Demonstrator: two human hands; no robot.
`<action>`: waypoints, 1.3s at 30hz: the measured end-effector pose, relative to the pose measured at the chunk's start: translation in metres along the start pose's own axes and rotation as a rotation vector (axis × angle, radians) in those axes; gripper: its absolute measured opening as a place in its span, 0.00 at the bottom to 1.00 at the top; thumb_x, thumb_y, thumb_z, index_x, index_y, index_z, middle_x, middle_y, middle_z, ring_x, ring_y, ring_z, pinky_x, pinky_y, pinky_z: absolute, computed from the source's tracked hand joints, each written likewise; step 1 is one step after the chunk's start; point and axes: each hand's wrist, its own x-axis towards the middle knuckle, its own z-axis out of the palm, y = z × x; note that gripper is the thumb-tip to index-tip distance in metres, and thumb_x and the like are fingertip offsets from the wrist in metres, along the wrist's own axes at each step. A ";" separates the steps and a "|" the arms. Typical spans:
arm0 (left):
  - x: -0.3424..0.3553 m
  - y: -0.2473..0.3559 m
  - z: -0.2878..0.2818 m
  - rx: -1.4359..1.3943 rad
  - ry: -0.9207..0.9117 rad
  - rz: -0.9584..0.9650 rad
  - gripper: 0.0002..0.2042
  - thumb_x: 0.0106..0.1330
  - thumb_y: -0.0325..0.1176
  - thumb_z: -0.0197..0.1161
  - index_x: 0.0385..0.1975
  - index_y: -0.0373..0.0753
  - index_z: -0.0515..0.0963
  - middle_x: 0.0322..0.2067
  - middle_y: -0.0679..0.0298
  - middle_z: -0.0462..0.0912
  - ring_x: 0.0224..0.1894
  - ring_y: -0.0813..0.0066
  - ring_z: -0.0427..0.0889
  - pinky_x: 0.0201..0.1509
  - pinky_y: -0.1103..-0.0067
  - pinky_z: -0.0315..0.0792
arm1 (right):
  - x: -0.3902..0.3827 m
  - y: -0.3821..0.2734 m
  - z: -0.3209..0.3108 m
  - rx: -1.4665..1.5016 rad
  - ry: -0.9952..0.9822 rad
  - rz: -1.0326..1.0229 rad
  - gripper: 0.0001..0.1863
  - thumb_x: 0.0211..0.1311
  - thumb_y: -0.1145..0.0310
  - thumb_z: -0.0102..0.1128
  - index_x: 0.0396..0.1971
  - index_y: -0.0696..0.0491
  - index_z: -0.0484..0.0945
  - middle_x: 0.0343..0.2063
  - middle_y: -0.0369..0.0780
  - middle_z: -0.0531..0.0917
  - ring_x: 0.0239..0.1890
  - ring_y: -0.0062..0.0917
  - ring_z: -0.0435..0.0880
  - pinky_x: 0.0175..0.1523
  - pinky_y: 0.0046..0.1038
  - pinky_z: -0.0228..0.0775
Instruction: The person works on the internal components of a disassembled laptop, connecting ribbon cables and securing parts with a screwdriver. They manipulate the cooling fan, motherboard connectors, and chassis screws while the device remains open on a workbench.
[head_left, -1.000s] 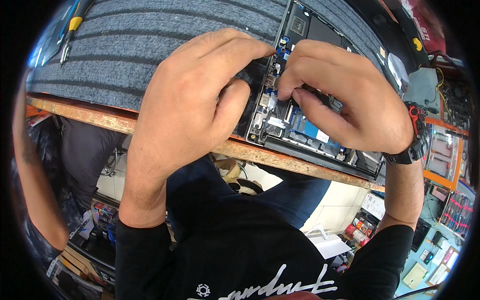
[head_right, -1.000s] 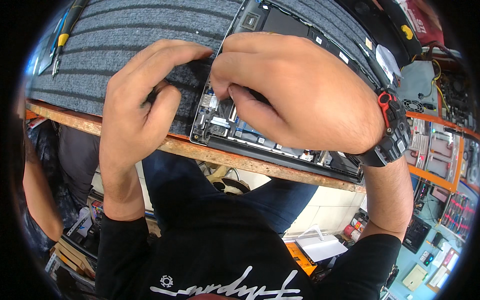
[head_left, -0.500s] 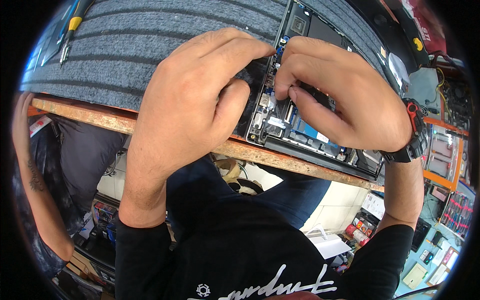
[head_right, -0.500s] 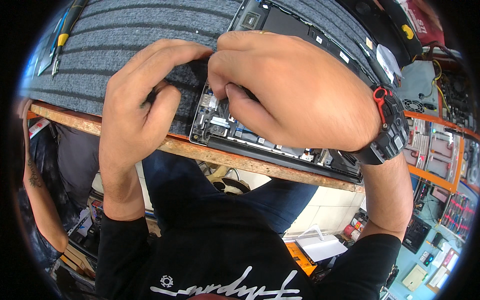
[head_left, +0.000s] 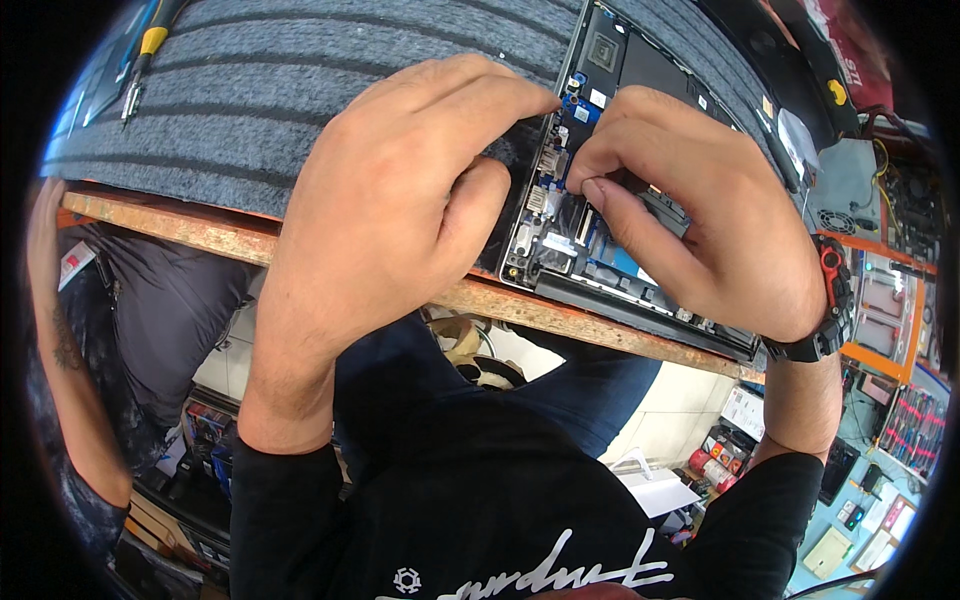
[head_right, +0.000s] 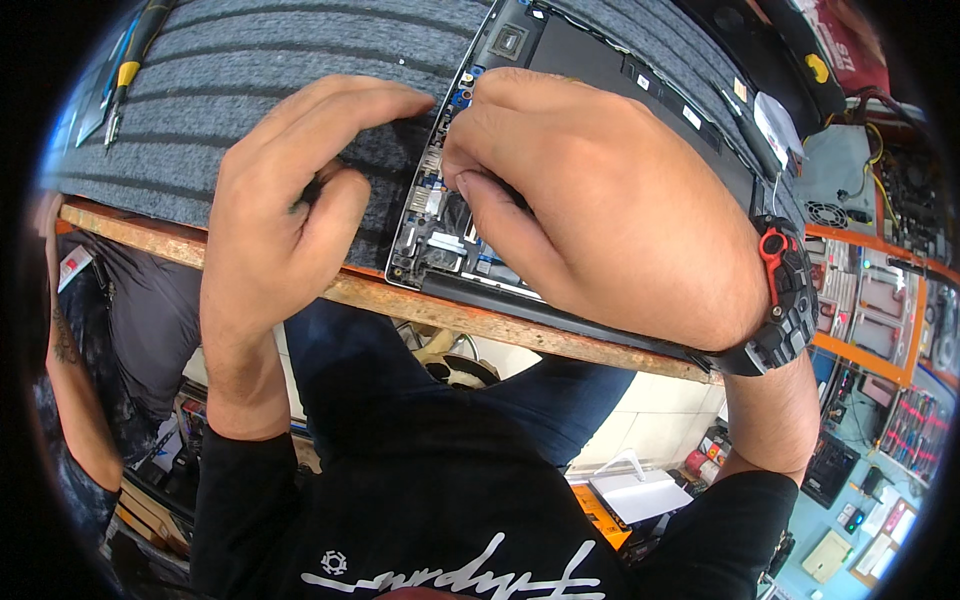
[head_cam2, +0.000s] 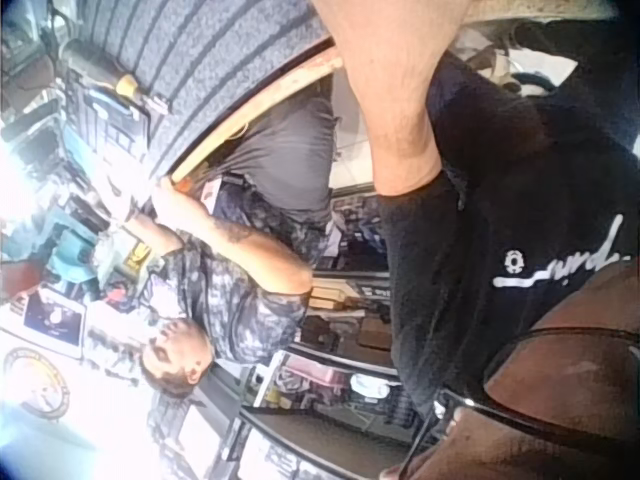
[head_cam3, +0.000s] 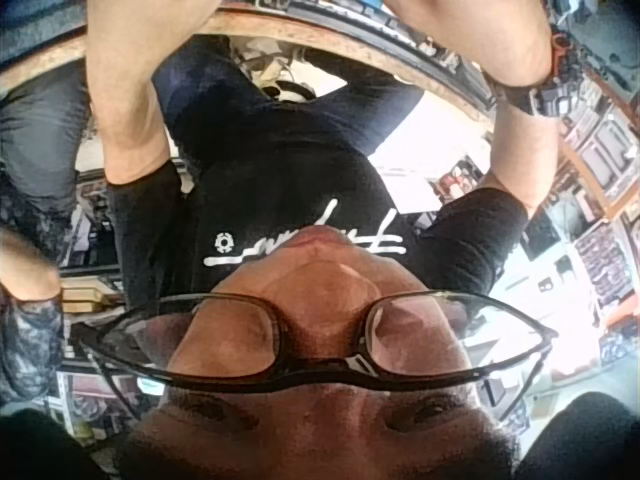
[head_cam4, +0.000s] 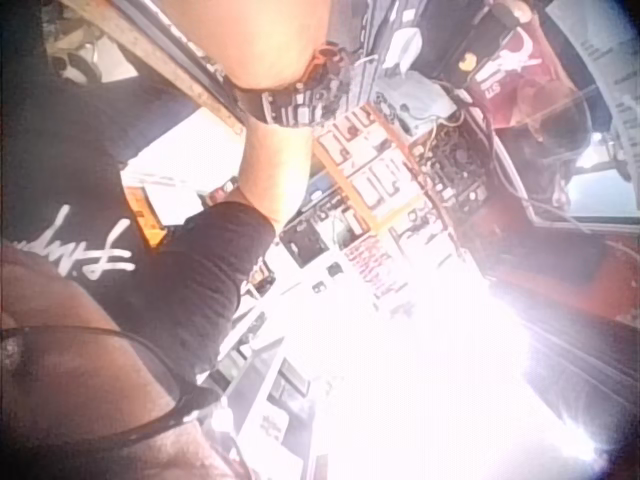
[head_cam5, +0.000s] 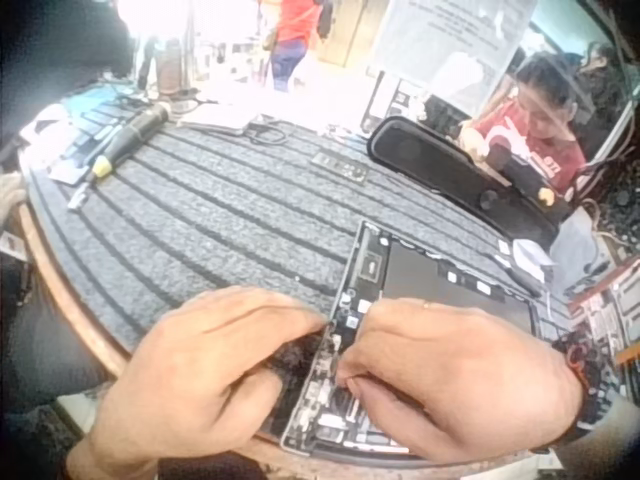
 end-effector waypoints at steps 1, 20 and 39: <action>0.000 0.000 0.001 0.002 0.004 0.002 0.23 0.53 0.16 0.52 0.49 0.30 0.84 0.48 0.49 0.88 0.51 0.53 0.89 0.56 0.69 0.80 | 0.000 -0.001 0.000 0.004 0.001 0.012 0.06 0.64 0.81 0.63 0.40 0.60 0.82 0.36 0.44 0.82 0.38 0.37 0.85 0.44 0.33 0.77; -0.001 0.002 -0.001 -0.028 -0.034 -0.045 0.23 0.55 0.18 0.52 0.52 0.30 0.83 0.48 0.49 0.87 0.51 0.52 0.88 0.57 0.70 0.78 | -0.004 -0.011 0.004 0.088 0.059 0.230 0.06 0.68 0.74 0.63 0.38 0.60 0.86 0.32 0.40 0.85 0.30 0.24 0.81 0.33 0.26 0.67; -0.015 0.062 -0.019 -0.109 -0.123 -0.355 0.26 0.58 0.14 0.49 0.58 0.28 0.80 0.52 0.47 0.85 0.57 0.55 0.85 0.64 0.71 0.73 | -0.005 -0.007 0.004 0.206 -0.030 0.355 0.10 0.75 0.68 0.61 0.43 0.60 0.84 0.36 0.40 0.85 0.36 0.21 0.82 0.39 0.26 0.72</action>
